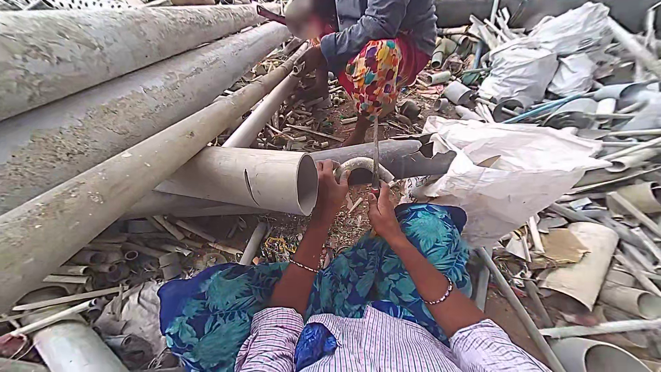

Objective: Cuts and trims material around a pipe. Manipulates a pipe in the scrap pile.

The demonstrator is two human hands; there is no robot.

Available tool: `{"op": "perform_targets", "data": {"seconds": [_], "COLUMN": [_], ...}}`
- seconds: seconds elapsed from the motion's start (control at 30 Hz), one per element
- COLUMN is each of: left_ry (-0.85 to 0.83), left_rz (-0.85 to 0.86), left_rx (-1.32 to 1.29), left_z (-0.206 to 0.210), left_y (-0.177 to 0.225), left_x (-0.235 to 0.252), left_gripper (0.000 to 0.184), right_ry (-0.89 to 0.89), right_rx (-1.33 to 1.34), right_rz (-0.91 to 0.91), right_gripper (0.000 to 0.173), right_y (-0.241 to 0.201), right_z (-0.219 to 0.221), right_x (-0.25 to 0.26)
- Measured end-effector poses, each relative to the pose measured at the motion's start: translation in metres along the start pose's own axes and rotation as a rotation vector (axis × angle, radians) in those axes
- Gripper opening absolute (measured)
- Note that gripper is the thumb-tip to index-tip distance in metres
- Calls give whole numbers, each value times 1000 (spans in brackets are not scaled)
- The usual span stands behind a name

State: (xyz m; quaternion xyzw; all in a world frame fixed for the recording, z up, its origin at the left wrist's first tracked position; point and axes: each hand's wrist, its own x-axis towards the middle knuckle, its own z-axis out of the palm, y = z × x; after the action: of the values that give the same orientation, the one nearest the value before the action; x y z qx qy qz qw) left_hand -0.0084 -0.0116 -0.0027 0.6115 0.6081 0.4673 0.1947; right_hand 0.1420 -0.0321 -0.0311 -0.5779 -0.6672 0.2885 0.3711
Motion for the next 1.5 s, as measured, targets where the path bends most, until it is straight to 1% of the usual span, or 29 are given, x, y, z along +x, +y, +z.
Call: {"op": "perform_targets", "data": {"seconds": [0.1,0.2,0.27,0.3,0.4,0.43,0.47,0.5,0.57,0.6,0.63,0.73,0.77,0.8,0.87,0.9,0.93,1.03,1.07,1.1,1.13,1.17,1.2,1.3,1.33,1.37,1.43,1.47,1.5], "left_ry": [33,81,155,194,259,267,278,277,259,270,285,280,270,272,317,348,354,287,279,269,258,264,279,280,269,277,312,331,347], "left_rz": [292,379,390,385,369,373,383,391,378,379,389,396,396,395,392,393,395,391,396,398,395,395,401,400,402,405,401,398,398], "left_rx": [270,294,224,182,129,129,129,127,112,104,100,97,95,92,67,53,48,67,80,87,92,90,86,91,103,111,106,100,88], "left_z": [4,24,37,42,47,49,51,53,54,54,52,53,52,52,56,58,58,55,53,52,51,52,52,54,53,52,55,56,58], "left_y": [-6,-24,-34,-35,-33,-33,-34,-34,-35,-35,-36,-36,-36,-36,-36,-37,-39,-38,-38,-38,-37,-37,-38,-40,-42,-41,-38,-38,-37], "left_x": [6,13,15,17,26,27,27,28,29,31,35,29,27,28,33,35,37,30,27,26,25,25,29,24,21,22,28,30,34], "left_gripper": [39,39,35,35,36,36,35,35,34,34,33,35,36,36,32,30,30,35,35,35,35,35,35,36,37,37,34,33,33], "right_ry": [9,11,19,49,238,269,263,211,-26,-92,-89,131,193,204,9,-73,-64,225,253,182,32,-82,-105,161,199,146,-178,-232,-191], "right_rx": [-9,13,145,265,538,594,626,636,688,711,740,771,774,788,824,821,826,730,676,631,603,576,574,495,439,359,243,249,272], "right_rz": [-13,7,33,6,-307,-337,-295,-177,222,303,260,-150,-213,-166,214,311,276,-108,-109,-17,124,186,159,-118,-125,-54,165,182,133], "right_gripper": [49,49,47,49,55,52,44,38,42,41,39,22,20,19,24,26,27,21,22,26,35,40,42,34,33,35,48,48,46], "right_y": [0,2,1,-3,-16,-20,-22,-25,-38,-45,-54,-59,-56,-52,-52,-52,-54,-47,-40,-33,-29,-26,-28,-26,-20,-14,-11,-15,-22], "right_z": [3,5,4,3,3,4,5,5,-7,-14,-19,-31,-28,-22,-18,-19,-20,-22,-18,-13,-12,-11,-10,-10,-7,-5,-15,-20,-28], "right_x": [1,1,-5,-11,-28,-30,-30,-30,-24,-22,-23,-35,-33,-32,-31,-30,-32,-32,-31,-31,-32,-32,-32,-33,-31,-27,-22,-22,-22]}}
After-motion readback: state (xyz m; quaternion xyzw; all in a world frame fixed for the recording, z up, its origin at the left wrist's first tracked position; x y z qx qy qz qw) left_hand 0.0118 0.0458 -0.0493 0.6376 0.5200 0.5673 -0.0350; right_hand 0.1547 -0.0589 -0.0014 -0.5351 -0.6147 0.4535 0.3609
